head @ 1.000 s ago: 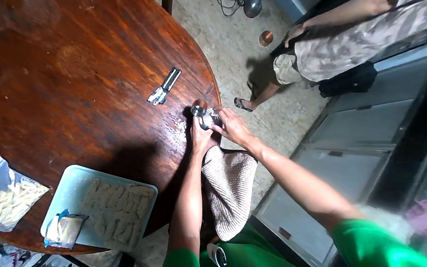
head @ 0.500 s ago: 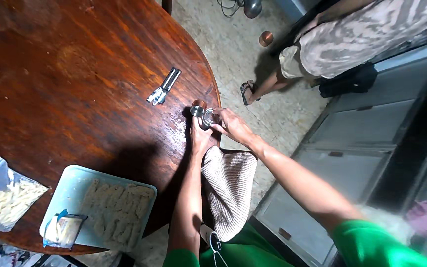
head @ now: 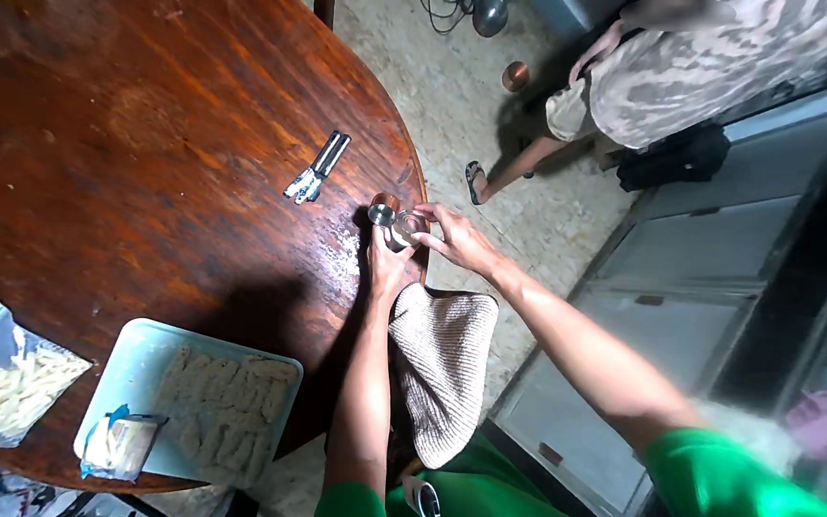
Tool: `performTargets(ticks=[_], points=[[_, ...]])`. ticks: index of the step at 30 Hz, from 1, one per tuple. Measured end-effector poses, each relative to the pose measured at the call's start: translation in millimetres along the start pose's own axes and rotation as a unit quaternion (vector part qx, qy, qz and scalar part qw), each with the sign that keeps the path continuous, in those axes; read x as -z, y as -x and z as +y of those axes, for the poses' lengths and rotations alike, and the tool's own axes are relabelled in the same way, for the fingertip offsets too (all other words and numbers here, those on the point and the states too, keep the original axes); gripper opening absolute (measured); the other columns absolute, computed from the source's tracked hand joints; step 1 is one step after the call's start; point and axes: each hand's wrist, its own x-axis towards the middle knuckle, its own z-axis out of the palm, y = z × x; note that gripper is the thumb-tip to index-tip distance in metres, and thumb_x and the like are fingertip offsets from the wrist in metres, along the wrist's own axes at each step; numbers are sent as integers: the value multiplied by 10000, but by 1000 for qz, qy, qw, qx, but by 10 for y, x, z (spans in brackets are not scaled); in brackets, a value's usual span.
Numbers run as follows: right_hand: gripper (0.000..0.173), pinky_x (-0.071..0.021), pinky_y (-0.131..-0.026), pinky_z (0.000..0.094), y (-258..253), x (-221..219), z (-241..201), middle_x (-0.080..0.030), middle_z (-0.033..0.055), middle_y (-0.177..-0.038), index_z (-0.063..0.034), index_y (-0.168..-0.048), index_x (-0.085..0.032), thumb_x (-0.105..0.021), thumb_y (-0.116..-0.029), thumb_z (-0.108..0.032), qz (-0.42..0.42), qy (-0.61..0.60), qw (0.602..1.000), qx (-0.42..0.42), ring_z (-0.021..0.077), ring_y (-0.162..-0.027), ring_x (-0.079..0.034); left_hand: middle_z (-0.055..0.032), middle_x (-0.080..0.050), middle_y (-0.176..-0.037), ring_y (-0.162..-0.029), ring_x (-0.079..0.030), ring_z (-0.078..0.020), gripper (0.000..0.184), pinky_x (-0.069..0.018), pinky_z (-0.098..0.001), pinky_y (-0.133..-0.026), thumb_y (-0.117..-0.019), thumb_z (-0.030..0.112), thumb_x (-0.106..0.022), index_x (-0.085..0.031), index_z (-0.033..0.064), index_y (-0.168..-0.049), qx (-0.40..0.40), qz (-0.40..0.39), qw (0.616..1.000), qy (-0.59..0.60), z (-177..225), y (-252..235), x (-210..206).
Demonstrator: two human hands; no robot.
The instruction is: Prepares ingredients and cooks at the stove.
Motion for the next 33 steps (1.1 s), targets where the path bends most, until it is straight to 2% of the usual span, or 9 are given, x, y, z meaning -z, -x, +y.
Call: performTargets(ticks=[5,8,12,15,18,22,25,29,33], points=[[611,-519,-1056,450,32,-91,-79,-629,136,-1341,-97,-1445,-509,-737,-950,-374,22,43,999,-15,270,-1234,-626,-133,-644,-1086,-1006,-642,-254,687,-559,-461,-896,-746,302,-927,-529,68,-1254,-9,3,1000,-10,-36,-13,-11],[664,-512,-1055,445,42,-148,-50,-607,133,-1360,-108,-1452,-499,-746,-928,-431,24,60,998,-14,281,-1249,-602,-132,-655,-1078,-1002,-654,-255,654,-567,-472,-887,-764,236,-900,-525,68,-1273,-7,-1,1000,-14,-15,-9,3],[706,-482,-1103,420,54,-222,2,-589,129,-1404,-85,-1457,-483,-779,-904,-410,42,68,997,-4,271,-1295,-579,-147,-657,-1083,-1000,-658,-270,605,-570,-486,-864,-773,155,-863,-519,69,-1264,4,-6,1000,-19,19,3,21],[665,-513,-1065,431,46,-225,-23,-626,142,-1348,-67,-1447,-498,-779,-916,-353,61,68,996,0,279,-1236,-622,-146,-649,-1070,-996,-649,-273,615,-562,-484,-870,-766,212,-891,-528,65,-1241,-3,-3,1000,-24,-12,-13,9],[682,-529,-1054,439,45,-161,-70,-644,130,-1340,-70,-1457,-478,-808,-896,-273,63,17,998,-13,250,-1220,-645,-152,-650,-1088,-1019,-647,-277,679,-558,-481,-902,-751,261,-923,-534,46,-1265,-24,5,999,-23,-37,-20,-4],[741,-566,-991,418,19,-32,-114,-690,87,-1289,-111,-1498,-432,-824,-874,-192,50,-84,993,-60,196,-1144,-688,-159,-654,-1121,-1062,-645,-277,702,-542,-467,-955,-716,208,-929,-541,25,-1272,-6,3,1000,-21,-64,-71,-24],[705,-572,-987,369,-123,-28,121,-724,47,-1228,-92,-1489,-435,-795,-900,-232,39,-167,982,-74,143,-1075,-711,-143,-641,-1082,-1023,-638,-251,699,-538,-440,-944,-713,277,-945,-542,27,-1226,-18,7,1000,-19,-103,-100,-44],[640,-601,-943,366,-237,122,168,-752,57,-1157,-80,-1482,-419,-752,-945,-186,0,-283,952,-113,165,-999,-739,-143,-646,-1081,-1020,-643,-252,711,-545,-440,-935,-710,260,-943,-540,25,-1246,-13,9,1000,-23,-105,-95,-47],[578,-596,-949,404,-323,220,239,-757,95,-1051,-83,-1484,-443,-702,-986,-221,-20,-314,936,-156,200,-953,-742,-129,-638,-1067,-1000,-636,-241,701,-545,-432,-920,-712,262,-943,-536,43,-1239,-12,9,1000,-27,-106,-96,-52]])
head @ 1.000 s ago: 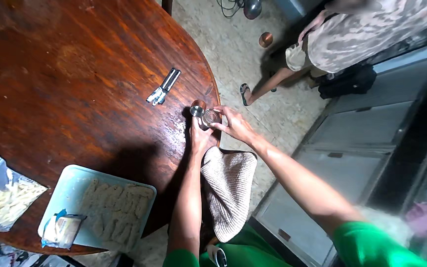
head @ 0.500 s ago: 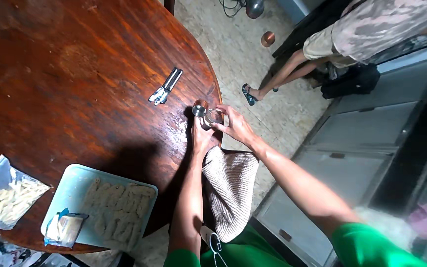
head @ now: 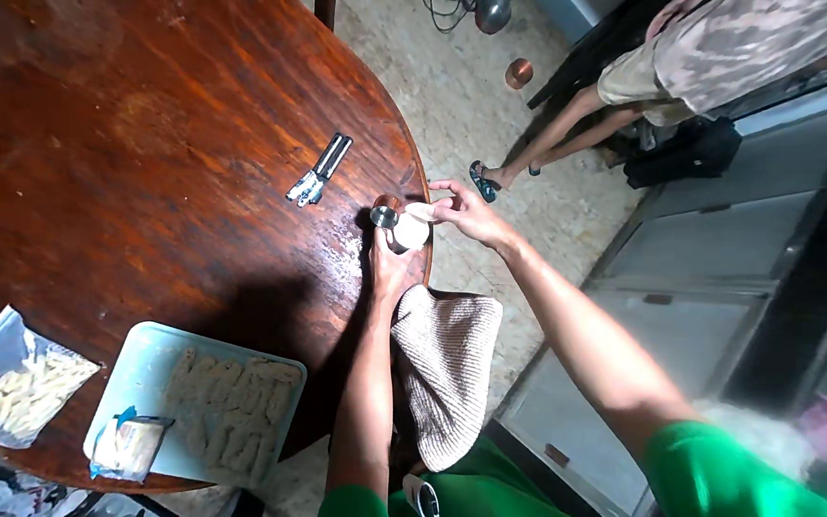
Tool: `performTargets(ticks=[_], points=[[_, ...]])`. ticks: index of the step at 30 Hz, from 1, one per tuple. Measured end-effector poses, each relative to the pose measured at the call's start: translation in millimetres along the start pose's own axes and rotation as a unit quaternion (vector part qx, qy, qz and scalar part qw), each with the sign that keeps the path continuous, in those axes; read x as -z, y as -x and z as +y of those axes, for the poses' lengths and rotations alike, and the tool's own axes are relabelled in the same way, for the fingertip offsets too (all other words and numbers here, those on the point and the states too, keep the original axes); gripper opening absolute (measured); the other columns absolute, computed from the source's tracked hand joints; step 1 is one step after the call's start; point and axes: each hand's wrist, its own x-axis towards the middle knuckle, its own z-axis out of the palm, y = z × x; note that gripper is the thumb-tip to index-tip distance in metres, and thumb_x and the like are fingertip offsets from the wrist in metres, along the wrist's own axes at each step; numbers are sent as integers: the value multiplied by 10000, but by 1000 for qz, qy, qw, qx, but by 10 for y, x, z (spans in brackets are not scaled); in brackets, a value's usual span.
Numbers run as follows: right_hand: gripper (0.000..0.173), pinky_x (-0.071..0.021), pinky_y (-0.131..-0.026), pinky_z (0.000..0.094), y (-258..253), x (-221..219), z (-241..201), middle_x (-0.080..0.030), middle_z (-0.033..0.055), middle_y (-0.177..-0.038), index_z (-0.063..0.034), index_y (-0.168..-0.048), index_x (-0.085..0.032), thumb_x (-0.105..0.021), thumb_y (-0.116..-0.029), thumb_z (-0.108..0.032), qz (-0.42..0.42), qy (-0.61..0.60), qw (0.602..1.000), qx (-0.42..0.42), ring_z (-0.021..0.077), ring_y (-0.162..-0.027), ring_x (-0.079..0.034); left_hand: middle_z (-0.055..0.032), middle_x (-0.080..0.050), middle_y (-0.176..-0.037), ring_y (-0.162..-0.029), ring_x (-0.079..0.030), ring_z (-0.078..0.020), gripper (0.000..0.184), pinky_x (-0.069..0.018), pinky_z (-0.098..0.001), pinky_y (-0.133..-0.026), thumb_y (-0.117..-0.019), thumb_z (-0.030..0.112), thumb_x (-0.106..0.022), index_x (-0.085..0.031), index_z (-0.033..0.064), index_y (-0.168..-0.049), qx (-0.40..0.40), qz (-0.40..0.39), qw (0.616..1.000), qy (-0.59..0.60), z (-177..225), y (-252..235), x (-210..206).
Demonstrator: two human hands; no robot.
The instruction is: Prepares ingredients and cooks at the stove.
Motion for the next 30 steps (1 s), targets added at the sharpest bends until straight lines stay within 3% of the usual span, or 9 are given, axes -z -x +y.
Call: performTargets(ticks=[4,7,11,16,21,24,28,30], points=[[565,-602,-943,411,-30,23,11,-749,106,-1068,-82,-1479,-450,-697,-988,-216,-11,-11,1000,-3,214,-958,-743,-138,-640,-1087,-1020,-643,-254,702,-550,-453,-925,-720,249,-940,-532,45,-1254,5,-1,1000,6,25,12,13],[622,-574,-966,364,22,-20,4,-737,55,-1161,-79,-1483,-442,-736,-959,-238,-21,-4,1000,6,159,-1037,-710,-144,-643,-1103,-1028,-644,-261,719,-554,-459,-926,-722,224,-935,-526,44,-1285,7,-1,1000,17,31,34,6],[676,-573,-964,363,114,-55,62,-674,53,-1288,-99,-1494,-431,-769,-916,-195,-41,-2,999,27,168,-1127,-670,-172,-635,-1146,-1000,-646,-327,748,-573,-526,-814,-743,217,-932,-479,114,-1330,37,-17,999,18,193,189,95],[825,-577,-964,355,162,-36,304,-656,58,-1312,-103,-1497,-434,-871,-799,-134,-44,-11,999,19,176,-1128,-666,-174,-624,-1290,-1128,-643,-326,881,-570,-536,-919,-776,220,-905,-401,122,-1492,34,-23,999,26,51,145,30],[784,-577,-919,394,342,-83,423,-643,84,-1323,-163,-1463,-503,-844,-780,15,-28,54,998,13,219,-1107,-667,-181,-625,-1241,-1097,-644,-326,765,-569,-524,-895,-779,198,-899,-453,98,-1392,41,-26,999,20,95,149,51],[808,-601,-878,402,361,-109,618,-646,55,-1331,-222,-1456,-508,-873,-764,-19,-18,68,997,40,231,-1099,-677,-161,-624,-1290,-1143,-642,-298,759,-562,-509,-947,-816,228,-877,-440,115,-1426,43,-42,998,15,104,166,98],[906,-596,-912,439,308,-206,716,-611,44,-1398,-262,-1482,-485,-907,-717,-25,-7,52,997,49,251,-1149,-660,-162,-616,-1248,-1135,-627,-279,641,-547,-481,-963,-868,297,-835,-472,85,-1352,20,-40,999,-4,-52,224,125],[963,-589,-941,447,255,-240,707,-591,43,-1434,-283,-1520,-443,-913,-713,-46,-14,54,997,52,249,-1178,-652,-145,-611,-1288,-1190,-613,-243,646,-531,-453,-1023,-934,346,-755,-436,88,-1432,10,-34,999,9,-180,308,186]])
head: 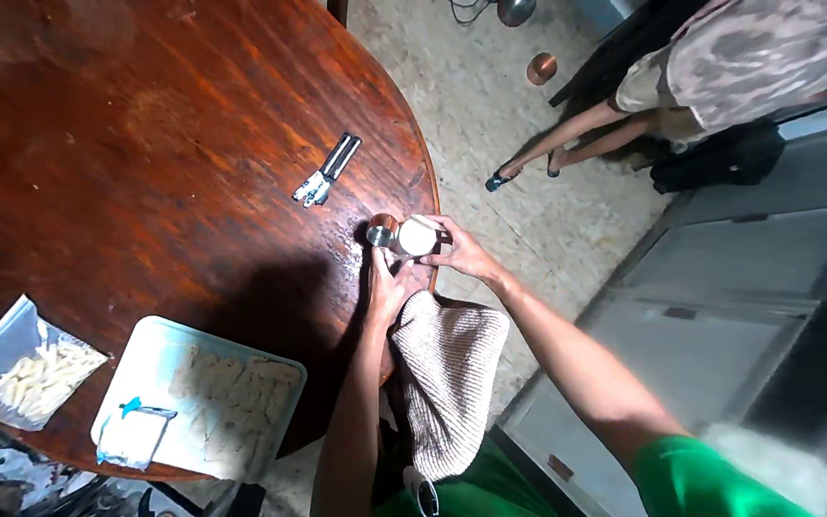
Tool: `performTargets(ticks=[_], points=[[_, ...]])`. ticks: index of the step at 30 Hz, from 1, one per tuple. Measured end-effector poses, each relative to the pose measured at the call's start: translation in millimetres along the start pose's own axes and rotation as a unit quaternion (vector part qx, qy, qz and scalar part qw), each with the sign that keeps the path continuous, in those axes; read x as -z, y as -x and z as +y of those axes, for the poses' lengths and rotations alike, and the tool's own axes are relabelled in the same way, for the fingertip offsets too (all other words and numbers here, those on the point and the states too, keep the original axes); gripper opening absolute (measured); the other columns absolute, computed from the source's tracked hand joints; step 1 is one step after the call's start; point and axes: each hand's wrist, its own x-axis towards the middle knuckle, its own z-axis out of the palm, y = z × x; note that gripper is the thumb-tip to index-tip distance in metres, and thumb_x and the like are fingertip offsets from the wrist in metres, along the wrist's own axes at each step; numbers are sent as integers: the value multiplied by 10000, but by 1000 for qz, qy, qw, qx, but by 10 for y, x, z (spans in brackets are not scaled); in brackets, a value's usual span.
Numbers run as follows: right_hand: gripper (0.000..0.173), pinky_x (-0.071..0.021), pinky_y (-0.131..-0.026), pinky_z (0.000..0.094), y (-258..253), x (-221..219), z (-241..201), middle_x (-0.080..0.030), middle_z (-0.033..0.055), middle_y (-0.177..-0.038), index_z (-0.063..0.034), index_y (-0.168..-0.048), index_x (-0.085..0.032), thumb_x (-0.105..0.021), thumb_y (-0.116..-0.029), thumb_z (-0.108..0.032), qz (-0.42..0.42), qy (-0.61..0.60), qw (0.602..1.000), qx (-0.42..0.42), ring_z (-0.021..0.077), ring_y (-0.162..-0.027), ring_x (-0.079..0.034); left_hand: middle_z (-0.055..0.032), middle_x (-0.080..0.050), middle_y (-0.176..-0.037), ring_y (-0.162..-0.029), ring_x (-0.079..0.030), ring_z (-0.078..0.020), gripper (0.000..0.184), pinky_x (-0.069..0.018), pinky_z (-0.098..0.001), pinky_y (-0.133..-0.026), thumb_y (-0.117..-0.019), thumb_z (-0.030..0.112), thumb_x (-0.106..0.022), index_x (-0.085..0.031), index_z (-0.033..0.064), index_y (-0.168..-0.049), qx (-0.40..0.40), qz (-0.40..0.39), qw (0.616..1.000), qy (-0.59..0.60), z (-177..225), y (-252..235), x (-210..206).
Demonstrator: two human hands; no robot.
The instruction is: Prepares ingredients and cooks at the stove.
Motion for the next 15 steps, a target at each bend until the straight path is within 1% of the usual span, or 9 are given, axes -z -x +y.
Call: performTargets(ticks=[2,4,5,7,9,10,12,14,15], points=[[992,-593,-943,451,-66,-42,10,-605,47,-1415,-285,-1528,-435,-921,-697,-47,-9,-2,1000,10,235,-1170,-660,-131,-609,-1237,-1164,-604,-215,494,-522,-419,-1019,-1010,339,-643,-455,59,-1371,-4,14,999,33,-106,113,89],[996,-587,-966,434,-130,-80,50,-620,40,-1396,-267,-1525,-445,-929,-682,-52,-19,-4,1000,19,206,-1187,-653,-136,-625,-1285,-1207,-605,-215,452,-504,-426,-1057,-1078,312,-491,-454,38,-1435,16,31,999,22,-203,238,213],[996,-582,-986,418,-163,-95,67,-622,34,-1398,-258,-1528,-446,-927,-682,-48,-25,-9,999,18,190,-1201,-648,-116,-644,-1281,-1205,-615,-200,453,-505,-419,-1068,-1097,328,-429,-455,47,-1451,29,43,999,4,-260,301,272],[960,-561,-1031,382,-261,-124,13,-625,36,-1398,-211,-1519,-459,-912,-694,-22,-38,-25,999,8,155,-1227,-635,-140,-668,-1163,-1091,-655,-219,467,-538,-428,-1007,-1112,331,-351,-458,16,-1440,54,76,995,-25,-319,440,389],[966,-540,-1057,357,-333,-129,-35,-621,32,-1410,-183,-1512,-475,-905,-673,27,-45,-33,998,12,137,-1246,-622,-152,-663,-1052,-964,-667,-211,472,-563,-401,-925,-1118,294,-303,-449,-5,-1453,69,98,992,-24,-341,579,504],[977,-538,-1060,354,-355,-123,-43,-617,25,-1419,-188,-1510,-484,-906,-660,40,-47,-29,998,17,136,-1251,-619,-133,-639,-988,-905,-648,-194,458,-560,-372,-881,-1123,280,-286,-462,-13,-1428,74,105,992,-3,-351,645,552],[970,-526,-1070,344,-357,-117,-75,-611,19,-1425,-189,-1502,-499,-913,-653,32,-48,-12,998,24,126,-1262,-609,-114,-608,-928,-842,-620,-182,440,-553,-355,-828,-1121,249,-271,-495,-40,-1366,84,117,988,53,-385,777,633],[960,-530,-1057,346,-345,-126,-87,-628,25,-1393,-185,-1477,-511,-921,-634,20,-44,1,999,29,127,-1242,-617,-55,-572,-816,-726,-591,-138,404,-549,-322,-724,-1112,240,-278,-545,-36,-1237,91,143,981,99,-394,892,676],[973,-540,-1042,358,-332,-129,-64,-635,32,-1376,-189,-1473,-509,-928,-619,17,-42,3,999,30,140,-1224,-627,-38,-561,-786,-699,-580,-123,394,-548,-309,-703,-1113,244,-287,-558,-35,-1172,97,152,977,117,-389,946,690]])
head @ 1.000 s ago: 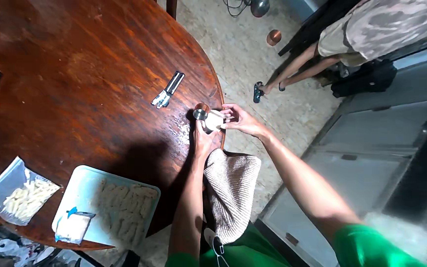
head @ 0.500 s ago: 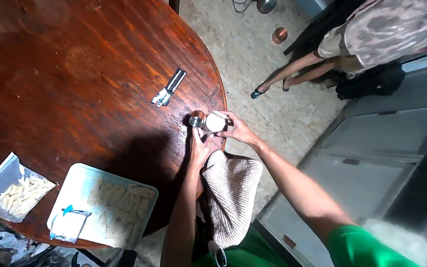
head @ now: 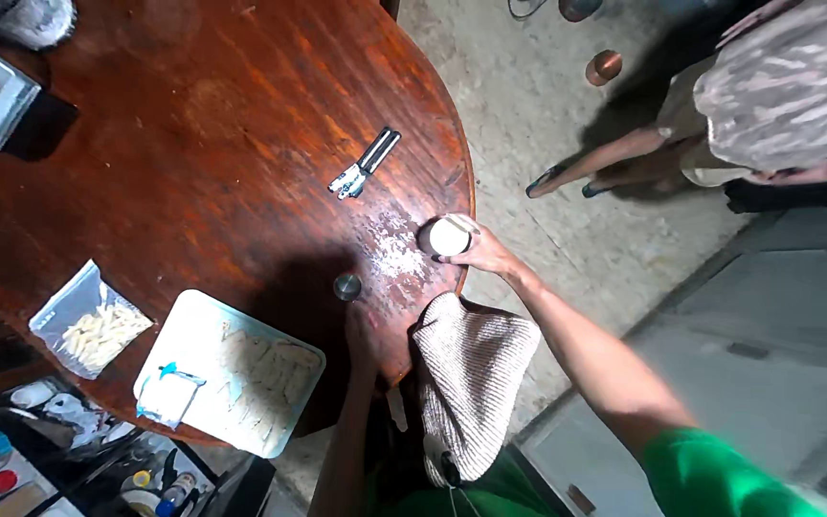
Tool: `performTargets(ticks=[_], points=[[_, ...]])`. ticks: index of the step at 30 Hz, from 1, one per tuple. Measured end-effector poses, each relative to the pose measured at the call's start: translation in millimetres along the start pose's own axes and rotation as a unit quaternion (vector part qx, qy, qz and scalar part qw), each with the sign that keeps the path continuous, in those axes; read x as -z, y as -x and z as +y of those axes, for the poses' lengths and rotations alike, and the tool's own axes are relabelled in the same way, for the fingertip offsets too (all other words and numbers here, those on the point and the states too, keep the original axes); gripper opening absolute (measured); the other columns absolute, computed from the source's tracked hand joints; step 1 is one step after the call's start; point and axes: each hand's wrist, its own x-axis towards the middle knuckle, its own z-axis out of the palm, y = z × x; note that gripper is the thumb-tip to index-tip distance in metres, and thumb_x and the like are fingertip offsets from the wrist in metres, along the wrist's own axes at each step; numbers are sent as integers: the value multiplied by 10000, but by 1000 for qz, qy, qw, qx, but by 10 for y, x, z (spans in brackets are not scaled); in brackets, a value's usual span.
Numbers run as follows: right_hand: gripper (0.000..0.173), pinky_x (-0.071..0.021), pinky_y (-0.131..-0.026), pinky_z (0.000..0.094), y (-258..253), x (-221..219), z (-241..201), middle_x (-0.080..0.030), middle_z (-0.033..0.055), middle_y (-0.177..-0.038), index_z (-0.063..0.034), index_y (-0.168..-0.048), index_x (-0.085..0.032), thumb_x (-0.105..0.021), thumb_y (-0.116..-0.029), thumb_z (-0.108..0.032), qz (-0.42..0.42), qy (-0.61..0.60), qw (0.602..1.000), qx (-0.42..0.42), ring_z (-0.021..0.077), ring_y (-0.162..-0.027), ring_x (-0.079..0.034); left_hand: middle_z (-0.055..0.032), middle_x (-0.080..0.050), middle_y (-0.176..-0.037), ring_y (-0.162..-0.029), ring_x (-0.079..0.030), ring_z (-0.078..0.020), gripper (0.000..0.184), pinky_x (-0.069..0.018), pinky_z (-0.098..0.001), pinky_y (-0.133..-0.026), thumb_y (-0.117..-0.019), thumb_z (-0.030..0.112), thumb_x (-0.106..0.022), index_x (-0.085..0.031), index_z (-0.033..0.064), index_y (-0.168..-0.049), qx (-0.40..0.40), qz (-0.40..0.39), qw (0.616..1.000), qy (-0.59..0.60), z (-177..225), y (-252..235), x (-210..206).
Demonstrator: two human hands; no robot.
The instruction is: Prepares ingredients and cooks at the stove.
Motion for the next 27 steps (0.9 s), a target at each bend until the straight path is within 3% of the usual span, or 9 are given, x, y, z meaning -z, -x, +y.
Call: performTargets(ticks=[4,10,13,16,19,20,23,25,27], points=[[1055,-572,-972,432,104,-19,168,-667,62,-1323,-205,-1510,-472,-974,-590,-88,23,25,999,-26,202,-1144,-672,-32,-562,-773,-695,-582,-119,368,-548,-307,-702,-1107,224,-303,-571,-26,-1095,2,17,1000,25,20,167,81],[1005,-562,-994,357,228,-22,-235,-681,23,-1290,-174,-1481,-490,-967,-598,-170,-3,47,999,-12,118,-1148,-664,-18,-547,-769,-664,-564,-98,303,-533,-278,-672,-1083,134,-325,-558,-52,-1137,-2,33,998,54,124,416,239],[976,-565,-998,303,343,-25,-647,-688,0,-1265,-159,-1462,-501,-965,-603,-172,-29,31,999,18,84,-1134,-665,1,-534,-758,-646,-548,-80,297,-523,-260,-648,-1079,130,-312,-559,-33,-1106,-20,43,996,73,194,574,388],[815,-597,-894,297,548,-71,-1149,-739,0,-1102,-114,-1312,-606,-966,-589,-225,-41,72,997,-7,69,-994,-705,6,-535,-782,-657,-557,-68,295,-530,-245,-659,-1077,137,-312,-549,-34,-1118,-21,51,994,91,295,793,608],[747,-589,-839,247,810,-171,-1692,-728,-24,-1026,-96,-1253,-623,-948,-611,-295,-59,110,992,-8,23,-933,-689,26,-528,-782,-661,-545,-56,287,-515,-229,-659,-1079,153,-303,-546,1,-1063,-30,59,991,117,381,1045,876],[718,-588,-789,230,912,-234,-1876,-729,-36,-981,-96,-1223,-633,-940,-607,-302,-59,103,993,0,9,-886,-687,30,-527,-781,-664,-545,-55,289,-515,-229,-664,-1081,161,-297,-542,11,-1053,-34,61,989,127,378,1141,975],[702,-568,-777,175,1186,-435,-2379,-706,-65,-984,-92,-1246,-609,-904,-636,-275,-107,84,988,70,-31,-882,-658,26,-539,-782,-667,-561,-62,304,-527,-236,-664,-1082,175,-303,-555,5,-1079,-41,76,986,146,329,1457,1283],[638,-551,-716,140,1351,-615,-2664,-704,-90,-892,-80,-1150,-641,-903,-606,-286,-123,87,983,105,-61,-803,-645,27,-543,-783,-662,-561,-60,308,-530,-234,-654,-1081,182,-300,-554,8,-1069,-41,87,983,155,319,1686,1501],[687,-549,-718,130,1521,-819,-2913,-700,-90,-900,-77,-1164,-617,-908,-584,-301,-149,87,977,122,-64,-815,-646,30,-540,-764,-639,-552,-58,302,-518,-223,-631,-1072,169,-291,-553,22,-1034,-46,102,979,172,279,1941,1724]])
